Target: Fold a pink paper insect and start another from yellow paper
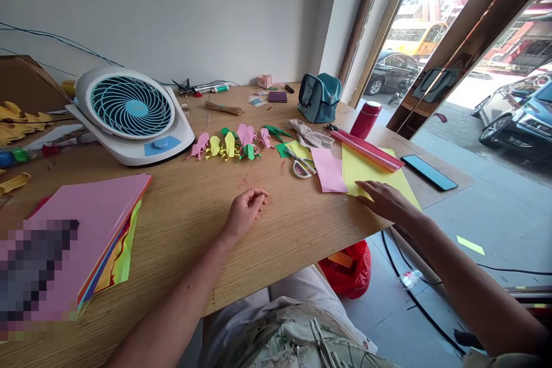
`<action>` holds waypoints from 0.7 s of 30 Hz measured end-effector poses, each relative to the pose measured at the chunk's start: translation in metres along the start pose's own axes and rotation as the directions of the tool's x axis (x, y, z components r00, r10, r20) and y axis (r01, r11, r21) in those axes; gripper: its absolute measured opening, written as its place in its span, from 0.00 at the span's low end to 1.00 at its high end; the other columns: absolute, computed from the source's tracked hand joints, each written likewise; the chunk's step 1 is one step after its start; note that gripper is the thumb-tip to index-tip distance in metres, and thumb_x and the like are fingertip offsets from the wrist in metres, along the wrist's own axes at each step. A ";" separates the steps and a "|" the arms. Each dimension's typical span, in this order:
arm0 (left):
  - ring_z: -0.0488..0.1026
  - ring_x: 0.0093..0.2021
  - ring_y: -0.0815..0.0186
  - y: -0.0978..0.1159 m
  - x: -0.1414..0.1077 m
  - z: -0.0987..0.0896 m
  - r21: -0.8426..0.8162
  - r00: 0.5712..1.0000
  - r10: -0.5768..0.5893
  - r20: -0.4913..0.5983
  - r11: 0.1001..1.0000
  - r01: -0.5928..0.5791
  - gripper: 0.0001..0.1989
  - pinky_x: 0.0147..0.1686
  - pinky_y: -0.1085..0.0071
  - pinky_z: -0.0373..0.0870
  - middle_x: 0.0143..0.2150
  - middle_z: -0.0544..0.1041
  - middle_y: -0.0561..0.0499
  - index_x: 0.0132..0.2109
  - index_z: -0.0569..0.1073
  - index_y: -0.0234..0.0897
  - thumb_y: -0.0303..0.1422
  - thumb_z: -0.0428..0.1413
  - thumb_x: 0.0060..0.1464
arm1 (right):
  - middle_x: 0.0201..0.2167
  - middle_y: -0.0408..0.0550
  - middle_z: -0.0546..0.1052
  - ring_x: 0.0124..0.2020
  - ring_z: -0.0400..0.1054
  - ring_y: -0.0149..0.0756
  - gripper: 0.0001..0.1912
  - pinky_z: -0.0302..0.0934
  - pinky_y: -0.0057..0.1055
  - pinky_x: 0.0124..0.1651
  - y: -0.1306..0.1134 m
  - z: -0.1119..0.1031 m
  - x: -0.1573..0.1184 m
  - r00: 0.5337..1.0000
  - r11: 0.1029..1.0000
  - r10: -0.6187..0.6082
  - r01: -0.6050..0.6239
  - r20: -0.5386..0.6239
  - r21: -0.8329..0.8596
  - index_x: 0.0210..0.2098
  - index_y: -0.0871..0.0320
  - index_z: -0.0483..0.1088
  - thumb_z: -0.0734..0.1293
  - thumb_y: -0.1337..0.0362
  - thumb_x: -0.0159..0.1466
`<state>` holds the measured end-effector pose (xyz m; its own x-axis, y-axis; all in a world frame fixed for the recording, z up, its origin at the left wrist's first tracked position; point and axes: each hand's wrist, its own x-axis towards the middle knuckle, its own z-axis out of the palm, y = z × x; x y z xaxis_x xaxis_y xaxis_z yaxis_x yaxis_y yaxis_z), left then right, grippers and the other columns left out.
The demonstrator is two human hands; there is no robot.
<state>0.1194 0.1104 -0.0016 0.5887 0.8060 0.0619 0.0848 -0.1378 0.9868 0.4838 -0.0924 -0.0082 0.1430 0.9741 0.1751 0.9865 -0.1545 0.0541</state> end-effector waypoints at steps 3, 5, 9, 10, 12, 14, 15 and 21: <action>0.66 0.26 0.72 -0.002 0.001 -0.002 0.008 1.000 0.002 -0.005 1.000 -0.002 0.14 0.19 0.79 0.61 0.31 0.73 0.51 0.39 0.75 0.34 0.41 0.56 0.52 | 0.48 0.62 0.78 0.40 0.75 0.47 0.20 0.67 0.38 0.37 -0.005 -0.006 0.003 0.998 0.996 -0.065 0.065 0.011 -0.067 0.54 0.60 0.70 0.55 0.60 0.70; 0.66 0.26 0.72 -0.002 0.002 -0.003 0.017 1.000 0.003 -0.001 1.000 -0.003 0.14 0.19 0.78 0.61 0.31 0.73 0.50 0.39 0.75 0.34 0.41 0.55 0.52 | 0.45 0.59 0.79 0.38 0.75 0.43 0.19 0.65 0.35 0.34 -0.007 -0.009 0.004 0.996 0.994 -0.087 0.087 0.006 -0.061 0.50 0.59 0.73 0.53 0.62 0.71; 0.66 0.26 0.72 -0.003 0.001 -0.002 0.048 1.000 -0.007 0.017 0.999 0.006 0.14 0.20 0.78 0.62 0.31 0.74 0.50 0.39 0.74 0.35 0.41 0.55 0.52 | 0.46 0.54 0.80 0.39 0.75 0.40 0.19 0.66 0.32 0.35 0.001 -0.013 0.004 0.993 0.992 -0.113 0.115 -0.044 0.058 0.46 0.56 0.75 0.54 0.61 0.71; 0.66 0.26 0.71 -0.004 0.001 -0.002 0.056 1.000 -0.011 0.022 0.998 0.010 0.14 0.20 0.78 0.62 0.31 0.74 0.50 0.39 0.74 0.35 0.41 0.55 0.52 | 0.46 0.53 0.80 0.39 0.76 0.40 0.18 0.66 0.32 0.37 0.004 -0.013 0.005 0.992 0.988 -0.115 0.119 -0.050 0.093 0.45 0.56 0.75 0.55 0.60 0.71; 0.67 0.26 0.72 -0.004 0.001 -0.001 0.068 0.999 -0.018 0.029 0.998 0.016 0.14 0.20 0.78 0.62 0.31 0.74 0.51 0.39 0.74 0.35 0.41 0.55 0.51 | 0.44 0.52 0.80 0.38 0.76 0.40 0.17 0.66 0.33 0.38 0.010 -0.014 0.005 0.994 0.982 -0.100 0.106 -0.049 0.156 0.43 0.56 0.76 0.56 0.60 0.70; 0.66 0.25 0.72 -0.004 0.002 -0.001 0.076 0.999 -0.019 0.034 0.997 0.016 0.15 0.20 0.78 0.61 0.31 0.74 0.51 0.39 0.74 0.35 0.41 0.55 0.51 | 0.41 0.52 0.81 0.36 0.76 0.40 0.16 0.65 0.34 0.39 0.015 -0.015 0.007 0.998 0.977 -0.044 0.053 -0.047 0.206 0.41 0.56 0.76 0.57 0.60 0.69; 0.66 0.25 0.72 -0.004 0.002 -0.001 0.080 0.999 -0.018 0.035 0.997 0.016 0.15 0.20 0.78 0.61 0.31 0.74 0.51 0.39 0.74 0.34 0.42 0.55 0.51 | 0.39 0.52 0.81 0.34 0.75 0.40 0.16 0.65 0.34 0.38 0.016 -0.016 0.007 0.999 0.973 0.005 0.006 -0.044 0.230 0.40 0.57 0.76 0.58 0.60 0.68; 0.67 0.26 0.71 -0.002 0.001 -0.001 0.100 0.999 -0.021 0.045 0.995 0.017 0.15 0.21 0.77 0.62 0.32 0.75 0.50 0.39 0.74 0.35 0.42 0.55 0.50 | 0.33 0.56 0.81 0.32 0.74 0.41 0.12 0.60 0.33 0.37 0.013 -0.034 0.013 0.959 0.919 0.282 -0.260 -0.032 0.295 0.34 0.61 0.76 0.64 0.60 0.64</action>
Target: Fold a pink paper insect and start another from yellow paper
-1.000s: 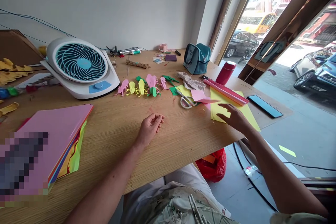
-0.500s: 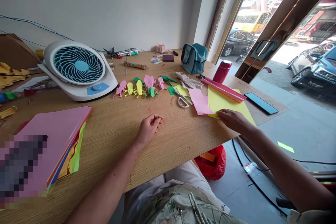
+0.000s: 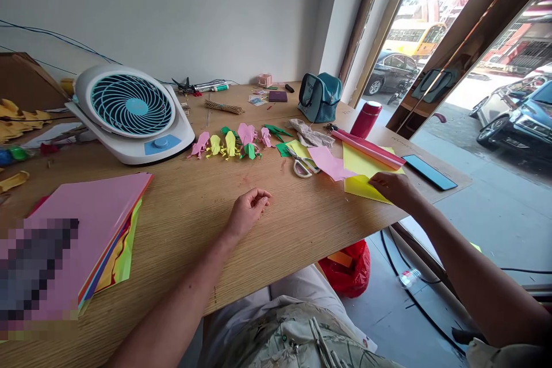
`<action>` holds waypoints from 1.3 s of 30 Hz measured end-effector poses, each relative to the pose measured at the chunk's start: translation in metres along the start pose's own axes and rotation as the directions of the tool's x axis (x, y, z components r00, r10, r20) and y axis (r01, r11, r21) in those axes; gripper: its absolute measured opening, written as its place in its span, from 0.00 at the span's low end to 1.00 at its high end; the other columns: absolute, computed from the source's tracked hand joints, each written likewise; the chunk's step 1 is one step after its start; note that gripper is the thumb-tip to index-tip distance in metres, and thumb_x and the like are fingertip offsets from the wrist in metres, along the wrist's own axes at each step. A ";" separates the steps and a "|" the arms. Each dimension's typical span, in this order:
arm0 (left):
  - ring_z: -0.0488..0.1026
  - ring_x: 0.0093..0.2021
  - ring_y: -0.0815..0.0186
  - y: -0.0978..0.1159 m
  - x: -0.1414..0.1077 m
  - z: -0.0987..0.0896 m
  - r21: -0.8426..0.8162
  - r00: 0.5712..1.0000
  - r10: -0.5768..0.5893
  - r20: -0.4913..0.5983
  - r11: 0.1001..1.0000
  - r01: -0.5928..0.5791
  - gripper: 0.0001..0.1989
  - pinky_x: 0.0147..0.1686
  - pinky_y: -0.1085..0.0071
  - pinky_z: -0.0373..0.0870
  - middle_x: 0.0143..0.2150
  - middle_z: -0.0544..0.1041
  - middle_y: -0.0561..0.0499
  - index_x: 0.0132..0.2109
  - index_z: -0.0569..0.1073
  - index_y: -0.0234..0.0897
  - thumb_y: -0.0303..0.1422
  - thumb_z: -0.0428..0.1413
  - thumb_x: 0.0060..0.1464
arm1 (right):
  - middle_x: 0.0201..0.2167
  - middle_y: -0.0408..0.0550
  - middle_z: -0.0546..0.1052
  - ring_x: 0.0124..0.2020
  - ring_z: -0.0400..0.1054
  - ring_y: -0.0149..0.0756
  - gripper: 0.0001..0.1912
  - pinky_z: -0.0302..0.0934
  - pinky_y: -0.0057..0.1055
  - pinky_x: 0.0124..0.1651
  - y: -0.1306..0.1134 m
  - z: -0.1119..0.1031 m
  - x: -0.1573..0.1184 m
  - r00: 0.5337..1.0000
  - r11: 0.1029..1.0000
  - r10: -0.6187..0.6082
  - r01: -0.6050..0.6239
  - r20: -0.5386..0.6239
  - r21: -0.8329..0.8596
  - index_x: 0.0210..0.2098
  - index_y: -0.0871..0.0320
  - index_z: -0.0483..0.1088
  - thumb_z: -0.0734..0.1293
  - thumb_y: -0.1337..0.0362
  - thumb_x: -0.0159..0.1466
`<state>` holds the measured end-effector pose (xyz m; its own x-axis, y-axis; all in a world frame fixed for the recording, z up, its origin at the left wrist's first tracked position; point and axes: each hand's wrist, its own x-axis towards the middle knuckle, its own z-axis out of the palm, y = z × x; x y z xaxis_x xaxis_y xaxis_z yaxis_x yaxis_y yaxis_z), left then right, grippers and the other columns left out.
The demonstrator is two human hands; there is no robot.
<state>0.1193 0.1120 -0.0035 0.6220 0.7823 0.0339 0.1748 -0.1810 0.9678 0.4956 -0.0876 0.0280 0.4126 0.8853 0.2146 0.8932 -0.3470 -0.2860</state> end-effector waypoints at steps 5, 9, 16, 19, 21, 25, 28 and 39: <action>0.67 0.26 0.71 0.002 -0.002 -0.001 0.014 1.000 0.001 0.012 1.000 -0.001 0.15 0.21 0.77 0.62 0.32 0.75 0.50 0.39 0.74 0.34 0.42 0.54 0.51 | 0.28 0.56 0.80 0.27 0.70 0.36 0.12 0.57 0.31 0.32 -0.007 -0.014 0.007 0.992 0.994 0.108 -0.108 -0.072 0.007 0.29 0.61 0.73 0.67 0.58 0.62; 0.66 0.25 0.72 0.003 -0.002 -0.001 0.032 1.000 0.022 0.009 0.999 -0.023 0.15 0.22 0.77 0.62 0.32 0.74 0.50 0.38 0.74 0.35 0.41 0.54 0.51 | 0.28 0.54 0.80 0.27 0.69 0.35 0.11 0.56 0.31 0.33 -0.008 -0.024 0.019 0.959 0.982 0.187 -0.187 -0.211 0.020 0.29 0.60 0.73 0.68 0.58 0.61; 0.66 0.25 0.71 0.003 -0.001 -0.001 0.061 0.999 0.037 0.013 0.997 -0.037 0.13 0.22 0.76 0.62 0.31 0.75 0.50 0.38 0.75 0.35 0.40 0.53 0.52 | 0.33 0.58 0.81 0.31 0.70 0.35 0.10 0.59 0.30 0.37 -0.024 -0.061 0.059 0.894 0.978 0.208 -0.199 -0.397 0.066 0.35 0.64 0.76 0.69 0.61 0.61; 0.67 0.25 0.71 0.003 -0.001 -0.002 0.071 0.999 0.043 0.008 0.997 -0.043 0.13 0.23 0.76 0.62 0.31 0.75 0.50 0.38 0.75 0.35 0.40 0.53 0.52 | 0.36 0.61 0.81 0.34 0.72 0.35 0.11 0.61 0.29 0.38 -0.037 -0.082 0.078 0.849 0.967 0.243 -0.173 -0.469 0.188 0.36 0.67 0.76 0.68 0.63 0.61; 0.67 0.26 0.70 0.003 -0.001 -0.002 0.074 0.999 0.047 0.005 0.996 -0.047 0.13 0.23 0.76 0.63 0.31 0.75 0.50 0.38 0.75 0.35 0.39 0.53 0.53 | 0.36 0.60 0.81 0.35 0.73 0.36 0.11 0.62 0.30 0.39 -0.048 -0.091 0.087 0.839 0.964 0.237 -0.141 -0.491 0.224 0.36 0.66 0.76 0.69 0.63 0.60; 0.68 0.28 0.69 0.003 -0.002 0.000 0.076 0.998 0.054 -0.021 0.996 -0.052 0.12 0.24 0.76 0.64 0.30 0.75 0.50 0.38 0.75 0.36 0.38 0.53 0.53 | 0.35 0.54 0.81 0.33 0.74 0.34 0.09 0.64 0.30 0.39 -0.091 -0.091 0.084 0.876 0.982 0.000 0.091 -0.482 0.167 0.34 0.63 0.75 0.70 0.62 0.60; 0.69 0.29 0.69 0.003 -0.002 0.000 0.058 0.995 0.069 -0.068 0.996 -0.065 0.11 0.25 0.76 0.64 0.32 0.75 0.50 0.40 0.75 0.36 0.37 0.55 0.51 | 0.31 0.49 0.80 0.31 0.72 0.31 0.09 0.62 0.28 0.37 -0.145 -0.070 0.060 0.902 0.935 -0.307 0.345 -0.303 0.079 0.35 0.61 0.73 0.66 0.62 0.65; 0.74 0.43 0.65 0.012 0.006 -0.048 -0.112 0.919 0.031 -0.394 0.990 -0.082 0.17 0.35 0.75 0.70 0.45 0.78 0.44 0.46 0.72 0.36 0.43 0.54 0.56 | 0.28 0.45 0.73 0.27 0.63 0.33 0.09 0.50 0.33 0.32 -0.271 0.059 -0.040 0.249 0.248 -0.955 0.968 0.162 -0.025 0.34 0.58 0.65 0.57 0.69 0.71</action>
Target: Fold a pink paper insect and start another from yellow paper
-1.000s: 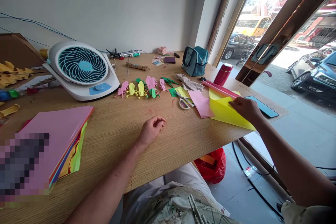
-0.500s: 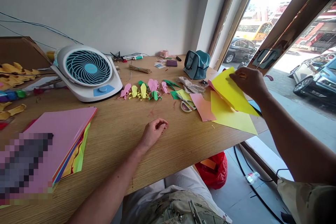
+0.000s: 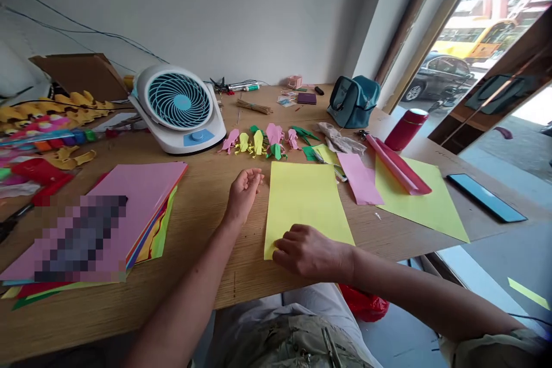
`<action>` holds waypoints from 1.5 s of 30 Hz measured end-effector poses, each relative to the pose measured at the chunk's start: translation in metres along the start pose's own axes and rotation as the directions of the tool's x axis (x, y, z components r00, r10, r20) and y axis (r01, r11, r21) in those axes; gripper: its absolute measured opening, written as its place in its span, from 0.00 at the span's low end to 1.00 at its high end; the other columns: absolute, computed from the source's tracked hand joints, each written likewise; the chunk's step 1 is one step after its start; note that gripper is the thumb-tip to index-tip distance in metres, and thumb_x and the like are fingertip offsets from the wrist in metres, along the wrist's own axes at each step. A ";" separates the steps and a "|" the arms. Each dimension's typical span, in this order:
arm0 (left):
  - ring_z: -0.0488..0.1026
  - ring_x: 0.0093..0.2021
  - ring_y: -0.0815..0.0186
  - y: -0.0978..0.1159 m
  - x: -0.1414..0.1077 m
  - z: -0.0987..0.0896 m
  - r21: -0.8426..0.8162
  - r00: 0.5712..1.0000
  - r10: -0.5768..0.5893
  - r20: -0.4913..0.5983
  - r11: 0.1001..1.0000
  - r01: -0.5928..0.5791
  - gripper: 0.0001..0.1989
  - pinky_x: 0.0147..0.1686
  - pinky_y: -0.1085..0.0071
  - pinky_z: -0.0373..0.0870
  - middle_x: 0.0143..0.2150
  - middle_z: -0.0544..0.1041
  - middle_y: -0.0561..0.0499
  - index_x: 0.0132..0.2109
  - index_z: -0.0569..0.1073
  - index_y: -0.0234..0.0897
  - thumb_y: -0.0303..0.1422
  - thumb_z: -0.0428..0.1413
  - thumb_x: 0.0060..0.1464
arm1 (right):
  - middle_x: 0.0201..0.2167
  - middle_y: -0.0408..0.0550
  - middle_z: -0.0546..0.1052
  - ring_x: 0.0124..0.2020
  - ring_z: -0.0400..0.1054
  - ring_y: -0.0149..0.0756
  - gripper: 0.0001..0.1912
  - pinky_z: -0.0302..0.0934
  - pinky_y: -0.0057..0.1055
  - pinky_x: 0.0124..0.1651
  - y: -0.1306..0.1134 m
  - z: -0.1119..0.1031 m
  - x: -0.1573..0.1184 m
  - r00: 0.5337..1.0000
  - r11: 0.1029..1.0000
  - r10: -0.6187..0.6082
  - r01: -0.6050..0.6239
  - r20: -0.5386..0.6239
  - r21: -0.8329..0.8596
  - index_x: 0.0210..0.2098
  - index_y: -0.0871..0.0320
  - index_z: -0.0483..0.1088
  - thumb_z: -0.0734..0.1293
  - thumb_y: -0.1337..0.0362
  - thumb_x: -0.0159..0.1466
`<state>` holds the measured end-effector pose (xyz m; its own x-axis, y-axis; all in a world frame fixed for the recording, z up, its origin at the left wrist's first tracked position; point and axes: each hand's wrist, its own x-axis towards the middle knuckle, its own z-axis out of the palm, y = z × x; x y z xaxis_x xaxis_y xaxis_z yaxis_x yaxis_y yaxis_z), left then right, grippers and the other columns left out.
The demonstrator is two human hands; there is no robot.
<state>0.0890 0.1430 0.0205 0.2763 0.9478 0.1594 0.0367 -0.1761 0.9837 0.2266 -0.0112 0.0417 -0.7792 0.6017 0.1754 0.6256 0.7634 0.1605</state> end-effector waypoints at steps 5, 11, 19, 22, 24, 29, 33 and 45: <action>0.75 0.43 0.64 -0.001 0.001 -0.002 0.178 0.993 0.111 0.046 0.977 -0.117 0.12 0.40 0.72 0.70 0.41 0.79 0.45 0.39 0.75 0.34 0.38 0.54 0.56 | 0.26 0.44 0.70 0.25 0.60 0.33 0.10 0.46 0.34 0.29 -0.019 0.009 0.008 0.989 0.991 -0.128 0.129 -0.078 0.015 0.31 0.58 0.64 0.57 0.72 0.69; 0.76 0.44 0.62 0.003 -0.003 0.000 0.334 0.969 0.107 0.221 0.926 -0.179 0.11 0.46 0.67 0.71 0.43 0.81 0.46 0.41 0.77 0.36 0.36 0.53 0.58 | 0.24 0.44 0.69 0.23 0.58 0.32 0.10 0.44 0.34 0.28 -0.028 0.008 0.002 0.983 0.994 -0.102 0.108 -0.154 0.035 0.28 0.57 0.63 0.60 0.72 0.66; 0.73 0.54 0.55 0.048 -0.044 -0.038 0.274 0.829 -0.083 0.553 0.958 -0.087 0.22 0.55 0.62 0.68 0.51 0.79 0.45 0.48 0.79 0.40 0.50 0.51 0.59 | 0.22 0.41 0.68 0.21 0.55 0.31 0.08 0.42 0.34 0.28 -0.015 -0.002 -0.005 0.981 0.984 0.077 -0.047 -0.177 0.171 0.30 0.57 0.62 0.60 0.72 0.66; 0.69 0.60 0.48 0.055 -0.069 -0.064 0.179 0.735 -0.085 0.673 0.983 -0.050 0.32 0.61 0.54 0.62 0.55 0.77 0.42 0.52 0.78 0.40 0.59 0.52 0.53 | 0.20 0.40 0.68 0.20 0.55 0.30 0.10 0.44 0.33 0.28 -0.005 -0.002 -0.003 0.952 0.957 0.201 -0.141 -0.231 0.253 0.29 0.57 0.62 0.60 0.70 0.68; 0.67 0.62 0.48 0.049 -0.081 -0.074 0.221 0.741 -0.086 0.665 0.971 -0.086 0.34 0.62 0.54 0.61 0.60 0.74 0.43 0.57 0.75 0.43 0.54 0.62 0.45 | 0.19 0.39 0.69 0.19 0.56 0.29 0.11 0.46 0.31 0.29 0.000 -0.002 0.001 0.922 0.928 0.290 -0.205 -0.258 0.311 0.29 0.57 0.63 0.59 0.68 0.69; 0.72 0.58 0.58 0.016 -0.081 -0.067 0.357 0.831 -0.011 0.557 0.906 -0.227 0.15 0.61 0.60 0.64 0.55 0.78 0.48 0.51 0.79 0.46 0.35 0.57 0.58 | 0.22 0.42 0.74 0.22 0.64 0.31 0.09 0.52 0.30 0.31 0.009 -0.007 0.008 0.899 0.870 0.374 -0.255 -0.229 0.421 0.34 0.58 0.68 0.60 0.64 0.70; 0.78 0.50 0.59 0.005 -0.063 -0.061 0.240 0.810 0.026 0.585 0.949 -0.204 0.12 0.54 0.62 0.71 0.49 0.81 0.47 0.46 0.81 0.42 0.35 0.55 0.59 | 0.33 0.48 0.80 0.32 0.73 0.34 0.12 0.63 0.30 0.36 0.035 -0.007 0.000 0.902 0.727 0.406 -0.223 -0.145 0.650 0.44 0.57 0.70 0.59 0.59 0.71; 0.78 0.51 0.57 -0.012 -0.063 -0.070 0.120 0.843 0.123 0.524 0.969 -0.216 0.12 0.53 0.61 0.72 0.44 0.82 0.43 0.44 0.82 0.39 0.38 0.57 0.58 | 0.50 0.53 0.77 0.48 0.73 0.43 0.18 0.68 0.40 0.48 0.106 0.049 -0.063 0.849 0.800 0.512 -0.416 -0.130 0.432 0.55 0.53 0.68 0.56 0.67 0.69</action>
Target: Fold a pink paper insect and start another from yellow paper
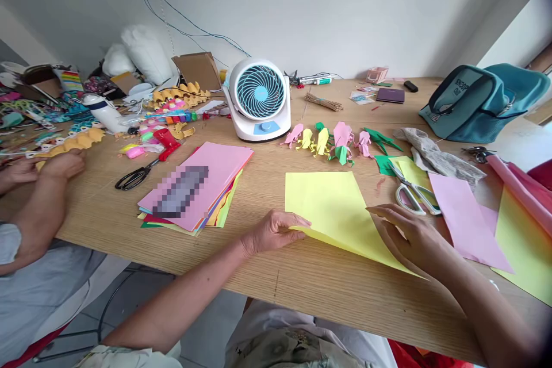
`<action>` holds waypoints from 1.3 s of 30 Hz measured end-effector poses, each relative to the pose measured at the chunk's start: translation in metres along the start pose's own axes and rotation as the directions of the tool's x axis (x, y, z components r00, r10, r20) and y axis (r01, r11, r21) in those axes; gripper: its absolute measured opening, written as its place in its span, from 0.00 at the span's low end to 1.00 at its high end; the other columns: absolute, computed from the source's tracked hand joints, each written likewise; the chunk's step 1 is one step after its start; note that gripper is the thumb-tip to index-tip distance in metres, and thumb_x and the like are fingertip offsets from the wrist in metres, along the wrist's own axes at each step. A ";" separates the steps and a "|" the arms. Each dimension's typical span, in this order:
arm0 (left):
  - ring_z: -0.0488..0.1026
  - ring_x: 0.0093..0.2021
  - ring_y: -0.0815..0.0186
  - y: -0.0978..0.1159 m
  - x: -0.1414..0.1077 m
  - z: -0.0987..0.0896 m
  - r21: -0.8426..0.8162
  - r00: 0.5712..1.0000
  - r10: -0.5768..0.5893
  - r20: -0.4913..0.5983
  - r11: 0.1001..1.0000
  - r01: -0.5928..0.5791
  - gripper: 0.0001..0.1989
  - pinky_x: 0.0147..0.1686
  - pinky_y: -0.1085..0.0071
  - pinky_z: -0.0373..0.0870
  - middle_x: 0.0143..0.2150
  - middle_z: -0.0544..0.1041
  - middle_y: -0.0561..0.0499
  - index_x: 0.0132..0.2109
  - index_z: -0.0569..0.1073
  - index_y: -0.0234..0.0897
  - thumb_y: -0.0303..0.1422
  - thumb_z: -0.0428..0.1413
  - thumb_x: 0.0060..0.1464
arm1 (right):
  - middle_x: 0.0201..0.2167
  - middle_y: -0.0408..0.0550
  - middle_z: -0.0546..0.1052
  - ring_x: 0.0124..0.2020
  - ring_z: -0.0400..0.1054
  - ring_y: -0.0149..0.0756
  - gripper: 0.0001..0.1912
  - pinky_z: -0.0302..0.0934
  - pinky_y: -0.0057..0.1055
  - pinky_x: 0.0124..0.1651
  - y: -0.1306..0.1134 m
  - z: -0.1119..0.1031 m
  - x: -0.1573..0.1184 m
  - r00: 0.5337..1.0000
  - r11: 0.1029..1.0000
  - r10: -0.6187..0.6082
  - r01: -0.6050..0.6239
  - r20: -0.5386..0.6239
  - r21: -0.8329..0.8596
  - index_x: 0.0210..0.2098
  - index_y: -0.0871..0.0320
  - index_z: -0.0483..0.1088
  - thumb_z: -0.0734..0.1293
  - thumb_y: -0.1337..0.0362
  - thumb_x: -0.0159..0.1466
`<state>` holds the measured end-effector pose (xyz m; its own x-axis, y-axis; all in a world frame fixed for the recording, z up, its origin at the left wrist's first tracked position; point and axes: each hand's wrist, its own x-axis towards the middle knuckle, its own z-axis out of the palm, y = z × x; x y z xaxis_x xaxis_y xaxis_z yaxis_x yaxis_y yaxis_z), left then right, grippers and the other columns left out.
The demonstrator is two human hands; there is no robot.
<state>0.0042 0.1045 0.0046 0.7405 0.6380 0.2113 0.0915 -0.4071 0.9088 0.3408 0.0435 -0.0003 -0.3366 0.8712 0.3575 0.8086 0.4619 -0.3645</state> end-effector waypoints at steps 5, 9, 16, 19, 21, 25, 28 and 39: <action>0.78 0.48 0.56 0.002 -0.003 -0.002 -0.106 0.991 -0.122 -0.047 0.988 0.116 0.15 0.51 0.61 0.73 0.45 0.82 0.43 0.43 0.81 0.36 0.41 0.58 0.57 | 0.53 0.53 0.75 0.51 0.72 0.45 0.21 0.68 0.42 0.51 0.001 0.006 -0.007 0.997 0.996 -0.067 0.069 0.040 -0.052 0.57 0.51 0.67 0.58 0.69 0.67; 0.79 0.46 0.56 -0.001 -0.004 -0.003 -0.200 0.984 -0.150 -0.094 0.971 0.129 0.14 0.50 0.61 0.74 0.43 0.83 0.44 0.42 0.82 0.35 0.40 0.59 0.56 | 0.57 0.54 0.72 0.54 0.71 0.45 0.21 0.67 0.43 0.54 0.008 0.011 -0.016 0.996 0.998 -0.058 0.057 0.074 0.007 0.59 0.50 0.66 0.59 0.67 0.67; 0.79 0.46 0.57 -0.001 -0.002 -0.001 -0.208 0.979 -0.168 -0.115 0.968 0.142 0.14 0.51 0.62 0.74 0.43 0.83 0.43 0.39 0.81 0.33 0.40 0.59 0.56 | 0.63 0.55 0.67 0.62 0.64 0.51 0.22 0.63 0.47 0.61 -0.018 -0.008 -0.024 0.968 0.977 0.042 -0.091 0.247 0.193 0.61 0.51 0.66 0.61 0.60 0.67; 0.78 0.47 0.58 -0.001 -0.001 0.000 -0.200 0.973 -0.182 -0.145 0.968 0.151 0.15 0.52 0.62 0.73 0.45 0.82 0.43 0.42 0.81 0.32 0.40 0.59 0.56 | 0.65 0.53 0.66 0.64 0.62 0.52 0.24 0.59 0.47 0.65 -0.027 -0.017 -0.027 0.941 0.961 0.077 -0.158 0.329 0.229 0.61 0.52 0.67 0.62 0.60 0.66; 0.79 0.46 0.58 -0.002 -0.001 0.000 -0.203 0.963 -0.203 -0.176 0.965 0.166 0.16 0.51 0.62 0.73 0.45 0.82 0.44 0.44 0.80 0.32 0.40 0.59 0.55 | 0.64 0.51 0.67 0.63 0.62 0.52 0.26 0.59 0.48 0.65 -0.025 -0.021 -0.032 0.916 0.946 0.170 -0.255 0.363 0.199 0.63 0.50 0.65 0.63 0.59 0.66; 0.79 0.46 0.57 -0.002 0.003 0.000 -0.221 0.921 -0.302 -0.247 0.943 0.250 0.19 0.49 0.62 0.74 0.45 0.82 0.44 0.44 0.80 0.31 0.43 0.59 0.54 | 0.56 0.52 0.75 0.57 0.69 0.57 0.27 0.65 0.48 0.59 -0.017 -0.031 -0.039 0.874 0.897 0.238 -0.365 0.423 0.249 0.59 0.50 0.70 0.65 0.49 0.63; 0.78 0.46 0.55 -0.002 0.005 0.001 -0.207 0.882 -0.356 -0.308 0.930 0.303 0.21 0.48 0.63 0.74 0.44 0.82 0.44 0.44 0.79 0.30 0.44 0.59 0.53 | 0.54 0.53 0.77 0.57 0.68 0.58 0.27 0.64 0.48 0.59 -0.021 -0.036 -0.035 0.884 0.844 0.225 -0.387 0.411 0.371 0.55 0.53 0.74 0.63 0.44 0.63; 0.77 0.35 0.60 -0.005 0.005 0.011 0.104 0.846 -0.364 -0.389 0.895 0.433 0.20 0.32 0.71 0.70 0.35 0.82 0.46 0.36 0.78 0.31 0.45 0.54 0.57 | 0.27 0.46 0.73 0.30 0.66 0.35 0.19 0.62 0.30 0.34 -0.039 -0.006 -0.015 0.877 0.758 0.391 -0.479 0.279 0.442 0.28 0.57 0.68 0.61 0.51 0.67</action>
<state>0.0147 0.1029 -0.0026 0.3344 0.9424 -0.0121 0.4718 -0.1563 0.8677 0.3173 0.0113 0.0133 -0.1137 0.9911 -0.0694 0.5611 0.0064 -0.8277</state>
